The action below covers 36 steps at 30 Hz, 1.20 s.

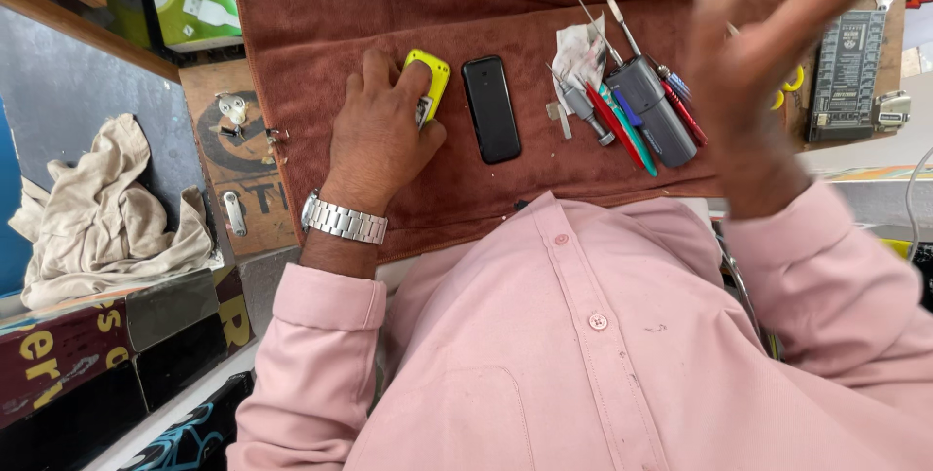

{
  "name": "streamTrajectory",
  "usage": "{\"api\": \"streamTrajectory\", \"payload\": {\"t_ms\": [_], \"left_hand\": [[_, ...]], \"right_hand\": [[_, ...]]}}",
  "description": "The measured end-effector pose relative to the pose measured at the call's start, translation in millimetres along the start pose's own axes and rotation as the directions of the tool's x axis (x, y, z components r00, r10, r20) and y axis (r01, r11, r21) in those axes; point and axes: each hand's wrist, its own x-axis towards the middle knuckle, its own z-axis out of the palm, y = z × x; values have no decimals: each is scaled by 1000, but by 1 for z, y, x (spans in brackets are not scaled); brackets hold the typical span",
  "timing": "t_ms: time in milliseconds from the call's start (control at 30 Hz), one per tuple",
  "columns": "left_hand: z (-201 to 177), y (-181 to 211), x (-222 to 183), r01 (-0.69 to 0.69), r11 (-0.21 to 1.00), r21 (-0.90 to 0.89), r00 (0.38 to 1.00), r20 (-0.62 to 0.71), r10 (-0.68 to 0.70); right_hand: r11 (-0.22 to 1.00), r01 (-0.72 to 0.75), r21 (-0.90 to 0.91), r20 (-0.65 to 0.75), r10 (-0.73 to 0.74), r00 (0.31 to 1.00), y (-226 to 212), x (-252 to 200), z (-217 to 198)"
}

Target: The person disassembles a black smartphone and a yellow feature phone on a workbench. They use a screwdriver to remove screws, pry open the back covers, and separate internal components. The person then wipes the keypad of the yellow phone with a tissue.

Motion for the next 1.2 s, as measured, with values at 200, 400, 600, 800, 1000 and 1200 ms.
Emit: {"api": "streamTrajectory", "payload": {"t_ms": [200, 400, 600, 800, 1000, 1200], "left_hand": [[-2, 4, -3, 1, 1000, -4, 1000, 26, -1], [-11, 0, -8, 37, 989, -145, 996, 89, -24], [-11, 17, -12, -67, 973, -219, 990, 111, 93], [-5, 28, -15, -145, 953, -265, 967, 164, 193], [23, 70, -29, -328, 901, -283, 907, 173, 384], [24, 76, -31, -312, 937, -159, 944, 60, 325]], "right_hand": [[981, 110, -158, 405, -37, 914, -98, -78, -4], [938, 124, -323, 493, 55, 868, -116, -80, -10], [920, 146, -365, 462, 43, 886, -106, -92, -4], [923, 147, -357, 456, 34, 889, -99, -98, -1], [937, 141, -321, 423, 9, 906, -96, -100, 1], [935, 135, -328, 393, 5, 920, -97, -98, 3]]}}
